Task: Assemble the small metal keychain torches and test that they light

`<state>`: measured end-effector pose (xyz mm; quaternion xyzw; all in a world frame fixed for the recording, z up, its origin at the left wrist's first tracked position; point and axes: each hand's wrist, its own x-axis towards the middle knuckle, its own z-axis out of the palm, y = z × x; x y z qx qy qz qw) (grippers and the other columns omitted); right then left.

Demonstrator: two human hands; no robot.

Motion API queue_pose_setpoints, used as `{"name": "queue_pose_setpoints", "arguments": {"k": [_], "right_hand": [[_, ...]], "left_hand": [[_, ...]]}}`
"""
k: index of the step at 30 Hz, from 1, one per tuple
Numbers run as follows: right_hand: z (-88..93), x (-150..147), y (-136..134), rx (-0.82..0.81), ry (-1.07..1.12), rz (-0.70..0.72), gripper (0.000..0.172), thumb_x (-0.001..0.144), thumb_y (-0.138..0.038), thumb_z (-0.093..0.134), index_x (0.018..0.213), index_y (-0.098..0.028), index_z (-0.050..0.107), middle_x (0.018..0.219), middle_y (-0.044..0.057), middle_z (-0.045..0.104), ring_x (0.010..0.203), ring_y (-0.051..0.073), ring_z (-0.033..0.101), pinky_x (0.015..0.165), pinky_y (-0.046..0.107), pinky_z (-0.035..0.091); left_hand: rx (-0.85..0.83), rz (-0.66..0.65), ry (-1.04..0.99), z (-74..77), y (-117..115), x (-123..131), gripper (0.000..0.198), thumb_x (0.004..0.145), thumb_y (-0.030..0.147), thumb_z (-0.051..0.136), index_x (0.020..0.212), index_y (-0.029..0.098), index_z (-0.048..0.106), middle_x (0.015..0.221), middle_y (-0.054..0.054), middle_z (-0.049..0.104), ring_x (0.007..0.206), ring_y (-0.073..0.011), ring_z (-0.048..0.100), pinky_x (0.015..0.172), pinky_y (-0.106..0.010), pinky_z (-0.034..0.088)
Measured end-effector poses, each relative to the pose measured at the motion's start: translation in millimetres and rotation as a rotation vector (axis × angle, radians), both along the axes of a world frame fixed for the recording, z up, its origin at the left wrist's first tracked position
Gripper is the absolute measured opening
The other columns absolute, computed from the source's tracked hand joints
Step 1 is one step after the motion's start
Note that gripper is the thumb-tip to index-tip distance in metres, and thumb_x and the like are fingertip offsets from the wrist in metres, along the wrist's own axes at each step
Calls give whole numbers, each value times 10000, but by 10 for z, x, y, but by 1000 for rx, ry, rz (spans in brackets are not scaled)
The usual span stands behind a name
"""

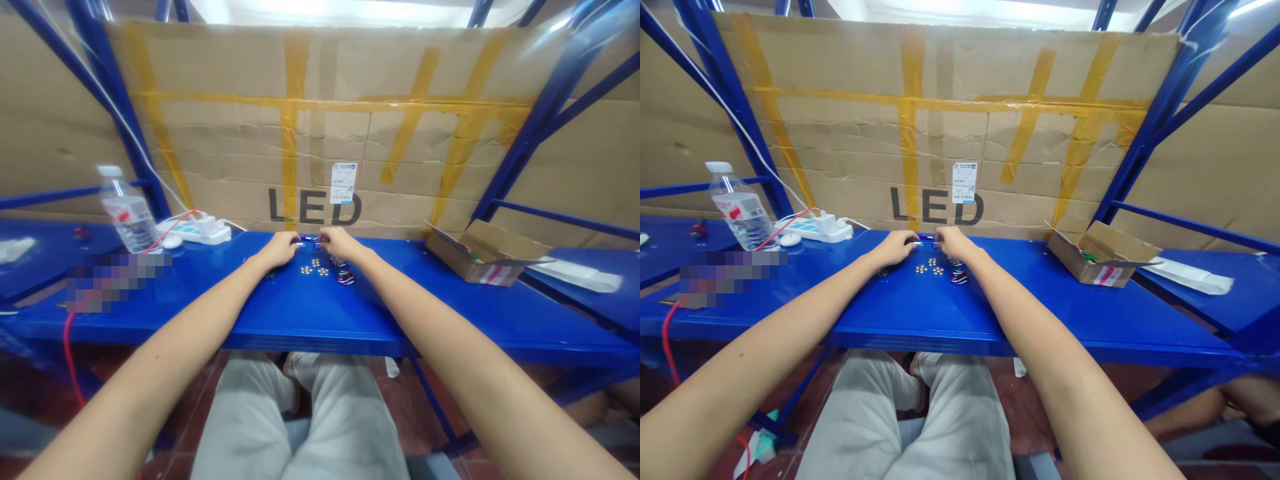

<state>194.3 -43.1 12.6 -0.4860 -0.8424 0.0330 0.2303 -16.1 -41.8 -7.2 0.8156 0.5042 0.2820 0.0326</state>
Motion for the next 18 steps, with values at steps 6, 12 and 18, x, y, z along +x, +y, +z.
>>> {"name": "queue_pose_setpoints", "arguments": {"k": [6, 12, 18], "right_hand": [[-63, -239, 27, -7, -23, 84, 180, 838, -49, 594, 916, -138, 729, 920, 65, 747, 816, 156, 625, 710, 222, 409], [-118, -194, 3, -48, -32, 89, 216, 842, -37, 554, 889, -146, 736, 914, 65, 749, 818, 157, 629, 718, 209, 419], [-124, -197, -29, -2, -90, 100, 245, 844, -34, 521, 912, -147, 726, 904, 80, 739, 799, 169, 613, 693, 222, 405]], "left_hand": [[0, -39, -82, -50, 82, -90, 131, 861, 167, 619, 967, 180, 696, 1024, -78, 751, 981, -229, 675, 921, -354, 512], [26, -94, -84, -48, 54, -64, 134, 853, 185, 625, 943, 202, 722, 1028, -73, 764, 996, -248, 683, 946, -390, 517], [21, -128, -58, -26, -2, 15, 149, 862, 201, 628, 931, 209, 760, 1050, -67, 771, 1016, -249, 685, 968, -368, 511]]}}
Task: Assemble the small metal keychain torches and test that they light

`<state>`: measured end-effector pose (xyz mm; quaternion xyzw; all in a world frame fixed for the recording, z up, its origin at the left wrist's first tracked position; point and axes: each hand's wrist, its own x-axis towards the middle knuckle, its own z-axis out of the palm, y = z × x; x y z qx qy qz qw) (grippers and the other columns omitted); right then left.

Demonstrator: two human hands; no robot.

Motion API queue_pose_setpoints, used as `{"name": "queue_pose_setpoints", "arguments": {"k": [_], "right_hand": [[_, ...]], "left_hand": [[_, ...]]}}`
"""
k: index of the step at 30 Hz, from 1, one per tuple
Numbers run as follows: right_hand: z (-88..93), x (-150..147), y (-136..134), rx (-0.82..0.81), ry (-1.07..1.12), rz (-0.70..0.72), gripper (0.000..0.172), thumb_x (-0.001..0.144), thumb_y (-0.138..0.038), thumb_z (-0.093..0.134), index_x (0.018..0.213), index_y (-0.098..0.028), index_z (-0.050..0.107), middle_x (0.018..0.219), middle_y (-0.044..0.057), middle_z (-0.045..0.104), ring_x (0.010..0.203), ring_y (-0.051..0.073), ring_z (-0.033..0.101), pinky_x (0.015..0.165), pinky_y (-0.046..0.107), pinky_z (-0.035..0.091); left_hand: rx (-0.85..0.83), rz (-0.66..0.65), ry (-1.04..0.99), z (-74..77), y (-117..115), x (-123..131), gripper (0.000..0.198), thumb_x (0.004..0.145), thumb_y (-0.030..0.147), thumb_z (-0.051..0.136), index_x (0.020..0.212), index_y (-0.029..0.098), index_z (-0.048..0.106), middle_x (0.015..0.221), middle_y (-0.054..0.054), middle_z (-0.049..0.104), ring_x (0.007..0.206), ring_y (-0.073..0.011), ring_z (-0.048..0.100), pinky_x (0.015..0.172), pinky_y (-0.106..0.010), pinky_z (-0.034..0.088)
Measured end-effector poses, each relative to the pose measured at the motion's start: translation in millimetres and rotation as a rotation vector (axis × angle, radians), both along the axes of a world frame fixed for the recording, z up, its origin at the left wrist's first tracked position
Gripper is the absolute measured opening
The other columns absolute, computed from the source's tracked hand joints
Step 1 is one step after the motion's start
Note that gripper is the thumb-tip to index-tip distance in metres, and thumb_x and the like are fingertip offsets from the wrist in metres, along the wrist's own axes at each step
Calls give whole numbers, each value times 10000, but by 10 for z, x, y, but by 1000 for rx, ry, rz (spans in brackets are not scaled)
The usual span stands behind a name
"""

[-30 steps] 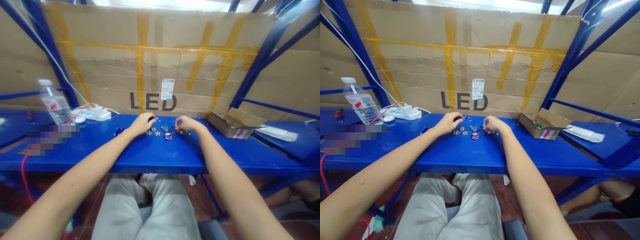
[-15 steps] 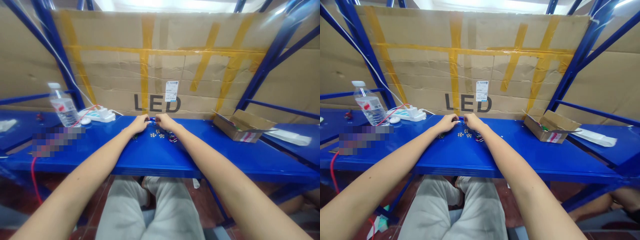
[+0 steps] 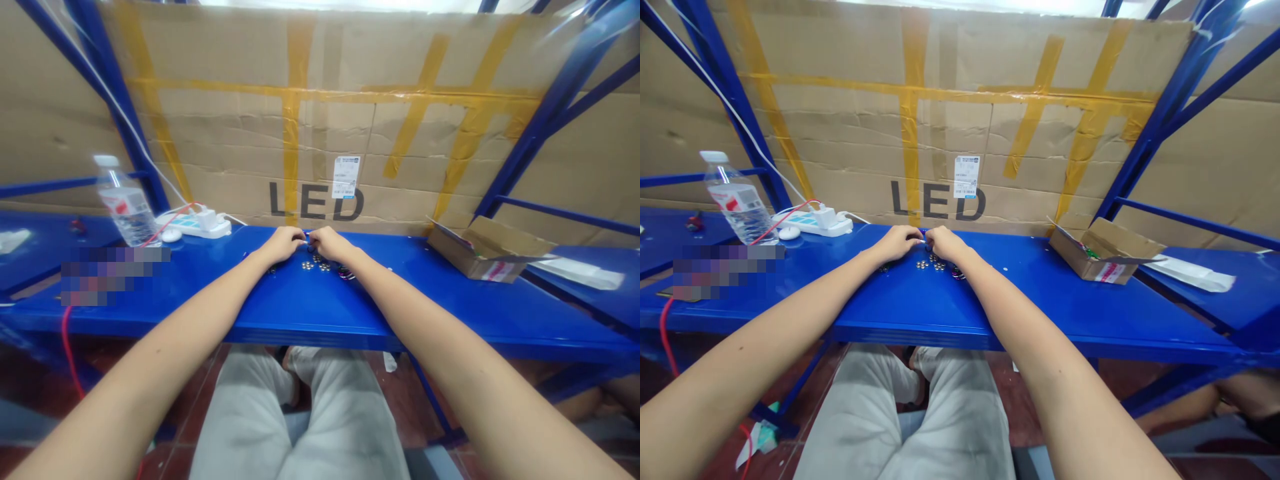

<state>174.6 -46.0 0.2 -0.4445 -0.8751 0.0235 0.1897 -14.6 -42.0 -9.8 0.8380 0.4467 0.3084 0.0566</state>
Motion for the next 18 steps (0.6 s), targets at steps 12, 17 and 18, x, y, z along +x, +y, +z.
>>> {"name": "queue_pose_setpoints", "arguments": {"k": [12, 17, 18], "right_hand": [[-44, 37, 10, 57, -36, -45, 227, 954, -141, 499, 1049, -149, 705, 1013, 133, 731, 882, 212, 645, 748, 253, 414], [-59, 21, 51, 63, -24, -24, 234, 914, -101, 521, 1013, -162, 724, 990, 110, 740, 897, 206, 648, 772, 250, 414], [-65, 18, 59, 58, -20, -21, 235, 905, -92, 517, 980, -160, 729, 973, 106, 741, 887, 201, 648, 772, 247, 414]], "left_hand": [[25, 118, -28, -8, 51, -44, 131, 856, 181, 637, 892, 197, 762, 998, -89, 773, 989, -267, 688, 960, -409, 520], [18, 134, -47, -24, 69, -50, 115, 851, 180, 647, 877, 196, 757, 985, -90, 770, 971, -260, 687, 956, -408, 524], [16, 134, -47, -30, 75, -45, 112, 850, 181, 649, 874, 196, 757, 983, -91, 771, 968, -261, 687, 955, -409, 524]]}}
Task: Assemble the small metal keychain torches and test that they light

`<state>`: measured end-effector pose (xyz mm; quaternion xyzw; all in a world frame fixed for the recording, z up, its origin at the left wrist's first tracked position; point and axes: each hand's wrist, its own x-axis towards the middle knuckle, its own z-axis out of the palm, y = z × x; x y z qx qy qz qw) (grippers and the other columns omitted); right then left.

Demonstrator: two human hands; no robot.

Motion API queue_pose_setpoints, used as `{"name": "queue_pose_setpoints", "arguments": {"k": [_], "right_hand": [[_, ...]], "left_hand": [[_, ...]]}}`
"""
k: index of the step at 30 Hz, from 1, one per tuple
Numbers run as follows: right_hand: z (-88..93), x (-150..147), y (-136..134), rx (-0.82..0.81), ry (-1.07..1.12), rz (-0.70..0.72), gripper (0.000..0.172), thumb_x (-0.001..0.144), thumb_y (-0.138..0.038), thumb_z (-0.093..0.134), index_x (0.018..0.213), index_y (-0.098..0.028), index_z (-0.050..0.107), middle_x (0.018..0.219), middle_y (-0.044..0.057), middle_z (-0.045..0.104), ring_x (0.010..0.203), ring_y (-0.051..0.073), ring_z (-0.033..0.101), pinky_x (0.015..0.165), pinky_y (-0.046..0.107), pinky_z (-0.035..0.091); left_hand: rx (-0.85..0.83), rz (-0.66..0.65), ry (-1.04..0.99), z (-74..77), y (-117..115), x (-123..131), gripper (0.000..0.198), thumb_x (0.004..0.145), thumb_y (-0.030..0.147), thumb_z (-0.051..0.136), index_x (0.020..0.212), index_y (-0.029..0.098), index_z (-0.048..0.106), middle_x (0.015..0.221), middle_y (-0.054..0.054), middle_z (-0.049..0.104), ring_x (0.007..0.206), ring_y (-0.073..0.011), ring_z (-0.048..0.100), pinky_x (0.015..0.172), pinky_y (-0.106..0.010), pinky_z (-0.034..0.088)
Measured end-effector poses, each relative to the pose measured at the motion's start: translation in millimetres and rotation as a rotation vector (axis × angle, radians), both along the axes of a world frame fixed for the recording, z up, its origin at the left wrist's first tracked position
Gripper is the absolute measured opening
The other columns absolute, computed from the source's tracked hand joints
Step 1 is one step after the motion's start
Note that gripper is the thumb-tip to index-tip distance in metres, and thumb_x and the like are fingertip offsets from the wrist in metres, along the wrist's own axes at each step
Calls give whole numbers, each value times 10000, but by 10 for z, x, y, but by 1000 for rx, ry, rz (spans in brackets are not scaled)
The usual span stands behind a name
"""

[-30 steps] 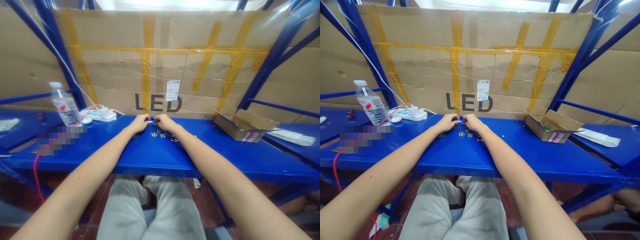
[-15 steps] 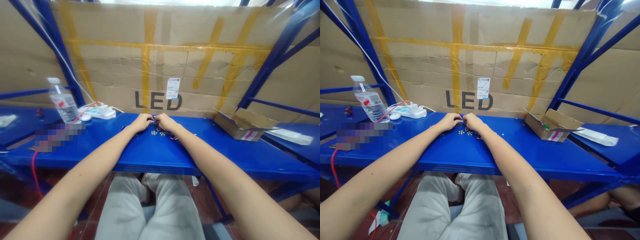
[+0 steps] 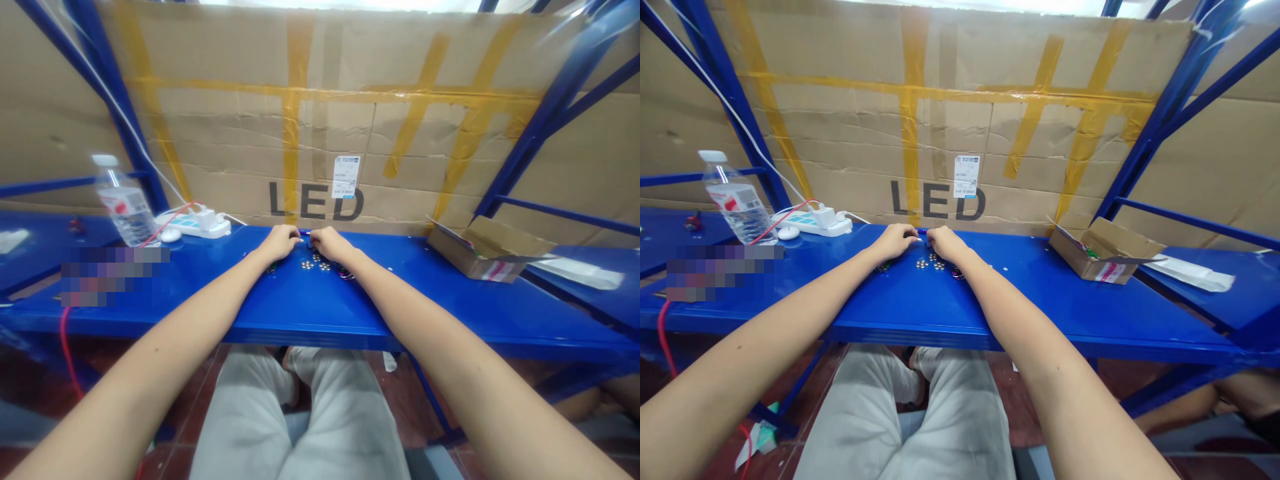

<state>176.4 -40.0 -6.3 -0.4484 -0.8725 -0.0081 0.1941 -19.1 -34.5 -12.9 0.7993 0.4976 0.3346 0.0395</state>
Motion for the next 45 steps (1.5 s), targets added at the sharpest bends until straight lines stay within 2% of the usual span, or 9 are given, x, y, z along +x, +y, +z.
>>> {"name": "queue_pose_setpoints", "arguments": {"k": [7, 16, 24, 30, 33, 38, 42, 45], "right_hand": [[-15, -10, 12, -41, 30, -5, 251, 892, -75, 499, 939, -149, 734, 960, 100, 739, 862, 179, 633, 755, 232, 413], [-11, -22, 1, -35, -2, -20, 278, 846, 0, 507, 951, -132, 728, 948, 108, 736, 856, 180, 632, 726, 228, 407], [-12, -28, -2, -29, -20, -58, 207, 888, -60, 527, 931, -136, 715, 936, 119, 722, 872, 201, 638, 720, 241, 410], [-15, -18, -4, -27, -21, -70, 203, 874, -50, 530, 945, -137, 698, 967, 126, 719, 883, 202, 637, 733, 244, 419], [3, -7, 10, -18, 54, -81, 205, 874, -56, 534, 959, -142, 700, 989, 122, 728, 922, 207, 638, 779, 255, 435], [89, 54, 24, -46, 383, -119, 184, 878, -101, 582, 1022, -132, 691, 961, 92, 739, 894, 181, 650, 801, 261, 468], [160, 132, -45, -106, 442, -51, 153, 876, -181, 621, 1004, -142, 696, 853, 58, 731, 786, 168, 649, 739, 267, 480], [182, 144, -123, -59, 402, 52, 178, 808, -226, 719, 968, -153, 690, 918, 62, 736, 845, 189, 657, 768, 289, 483]], "left_hand": [[22, -41, 8, -33, 27, 47, 125, 847, 178, 644, 881, 209, 760, 992, -75, 771, 988, -254, 686, 962, -392, 521], [80, -160, 102, 26, 32, 86, 147, 850, 189, 636, 922, 191, 763, 1004, -88, 754, 983, -244, 673, 944, -373, 504], [140, -251, 204, -15, 97, 74, 197, 853, 155, 574, 871, 208, 763, 930, -87, 715, 950, -243, 632, 956, -399, 482], [116, -213, 272, -18, 82, 69, 177, 852, 151, 575, 882, 193, 744, 904, -91, 704, 932, -258, 638, 908, -389, 497], [48, -163, 178, -5, 25, 54, 127, 857, 188, 603, 890, 187, 725, 938, -85, 723, 919, -250, 652, 881, -377, 512], [-16, -91, -164, 28, -39, 41, 104, 843, 204, 648, 929, 166, 692, 941, -73, 736, 883, -212, 661, 866, -365, 522], [-54, -181, -483, 80, -67, 102, 185, 747, 151, 725, 925, 145, 673, 938, -69, 730, 901, -186, 667, 886, -344, 519], [-108, -231, -643, 113, -123, 178, 206, 705, 200, 781, 872, 143, 674, 831, -52, 710, 805, -177, 656, 789, -322, 520]]}}
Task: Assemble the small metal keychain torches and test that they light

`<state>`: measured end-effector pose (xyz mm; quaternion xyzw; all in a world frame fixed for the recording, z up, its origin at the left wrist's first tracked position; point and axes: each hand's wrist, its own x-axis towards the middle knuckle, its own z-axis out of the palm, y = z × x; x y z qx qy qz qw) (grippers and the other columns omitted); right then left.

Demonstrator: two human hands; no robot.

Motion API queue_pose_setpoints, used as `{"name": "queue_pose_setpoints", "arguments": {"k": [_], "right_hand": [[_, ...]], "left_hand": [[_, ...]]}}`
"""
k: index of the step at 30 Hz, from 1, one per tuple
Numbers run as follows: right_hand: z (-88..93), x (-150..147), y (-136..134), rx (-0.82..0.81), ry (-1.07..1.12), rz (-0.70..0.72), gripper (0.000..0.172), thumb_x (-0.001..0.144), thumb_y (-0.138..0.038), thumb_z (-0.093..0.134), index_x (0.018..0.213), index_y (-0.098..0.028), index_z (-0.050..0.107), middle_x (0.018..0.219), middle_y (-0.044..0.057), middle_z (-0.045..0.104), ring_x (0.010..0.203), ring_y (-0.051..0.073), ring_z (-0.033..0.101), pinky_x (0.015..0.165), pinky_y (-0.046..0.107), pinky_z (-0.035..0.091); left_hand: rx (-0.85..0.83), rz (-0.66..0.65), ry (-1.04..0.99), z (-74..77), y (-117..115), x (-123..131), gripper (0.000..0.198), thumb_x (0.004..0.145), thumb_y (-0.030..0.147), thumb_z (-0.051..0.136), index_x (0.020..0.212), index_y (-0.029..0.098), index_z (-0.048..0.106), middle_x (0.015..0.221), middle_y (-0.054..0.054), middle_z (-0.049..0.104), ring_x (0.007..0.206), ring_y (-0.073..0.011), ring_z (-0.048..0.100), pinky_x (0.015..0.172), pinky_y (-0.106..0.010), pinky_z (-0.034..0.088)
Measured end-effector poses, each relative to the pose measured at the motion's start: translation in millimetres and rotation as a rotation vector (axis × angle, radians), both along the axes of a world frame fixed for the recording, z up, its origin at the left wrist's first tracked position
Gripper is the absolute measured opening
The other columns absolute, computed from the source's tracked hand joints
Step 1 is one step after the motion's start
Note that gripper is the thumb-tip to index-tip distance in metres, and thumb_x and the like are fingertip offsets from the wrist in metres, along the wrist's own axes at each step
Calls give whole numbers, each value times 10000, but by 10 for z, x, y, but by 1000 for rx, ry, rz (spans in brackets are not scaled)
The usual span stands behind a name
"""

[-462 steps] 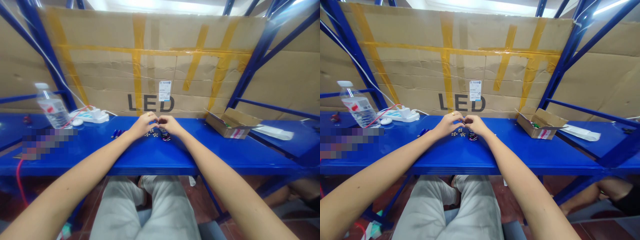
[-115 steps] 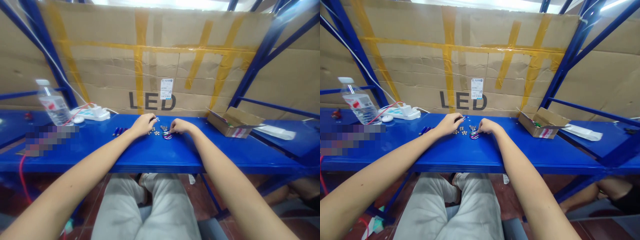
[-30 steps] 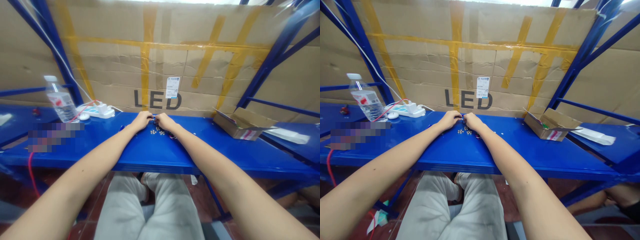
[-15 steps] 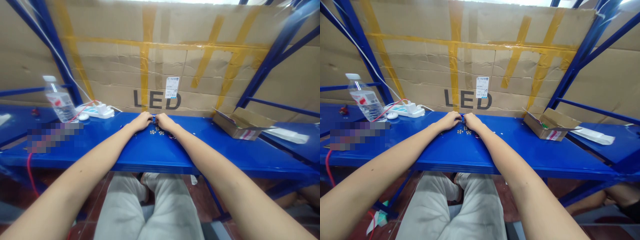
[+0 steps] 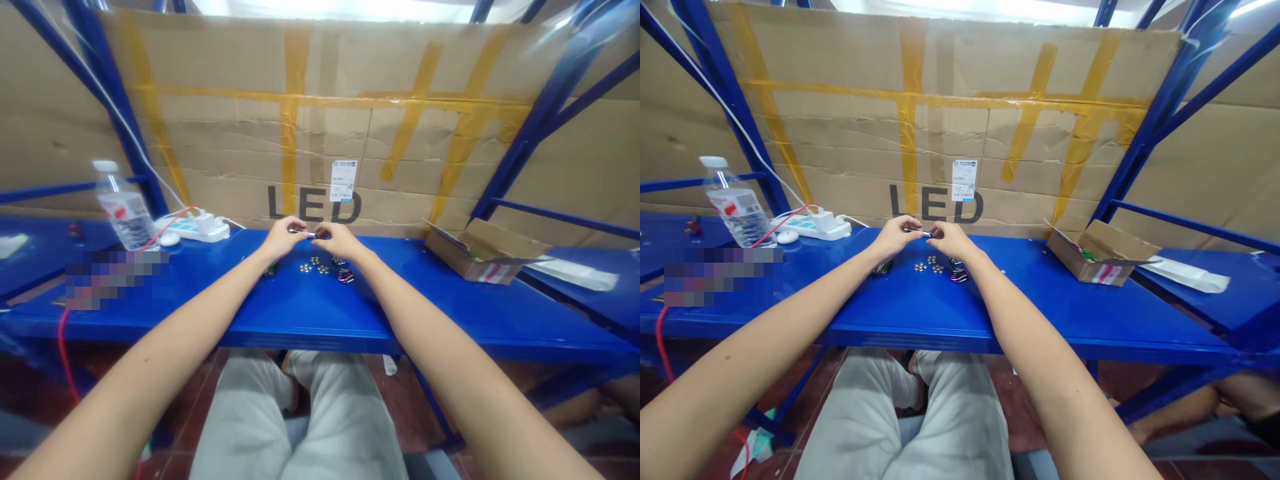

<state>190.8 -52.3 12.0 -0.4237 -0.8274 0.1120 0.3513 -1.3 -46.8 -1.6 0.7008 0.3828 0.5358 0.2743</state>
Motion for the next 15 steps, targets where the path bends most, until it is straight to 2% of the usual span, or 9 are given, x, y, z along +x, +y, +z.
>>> {"name": "queue_pose_setpoints", "arguments": {"k": [2, 4, 8, 11, 15], "right_hand": [[2, -32, -47, 87, -24, 34, 196, 782, -213, 741, 960, -156, 680, 966, 71, 733, 896, 205, 654, 789, 301, 477], [-3, -84, -87, 145, -34, 42, 154, 818, -203, 701, 961, -157, 669, 954, 76, 731, 887, 209, 651, 768, 300, 468], [-21, -163, -147, 177, -22, 31, 99, 889, -139, 571, 948, -165, 646, 913, 80, 732, 826, 204, 648, 729, 296, 459], [-34, -165, -164, 196, -26, 24, 125, 891, -121, 553, 968, -155, 646, 925, 95, 735, 831, 219, 654, 748, 313, 470], [-39, -168, -167, 262, -49, 114, 173, 928, -115, 502, 997, -151, 657, 1039, 115, 733, 941, 228, 662, 842, 335, 482]], "left_hand": [[-54, -13, -39, 5, -50, 46, 196, 714, 261, 790, 819, 148, 669, 699, -25, 669, 679, -163, 620, 685, -306, 497], [-91, -18, -60, -2, -90, 80, 228, 729, 330, 795, 773, 153, 659, 616, -10, 633, 606, -154, 586, 626, -294, 466], [-128, -4, -116, -9, -95, 109, 373, 744, 492, 799, 736, 151, 647, 617, -34, 639, 611, -166, 596, 618, -289, 442], [-268, -25, -312, 42, -67, 81, 499, 815, 645, 677, 825, 147, 660, 768, -102, 702, 713, -204, 655, 640, -295, 455], [-446, -303, -651, 163, -92, -27, 688, 896, 745, 409, 1083, 138, 672, 1079, -184, 723, 1000, -280, 680, 768, -349, 520]]}}
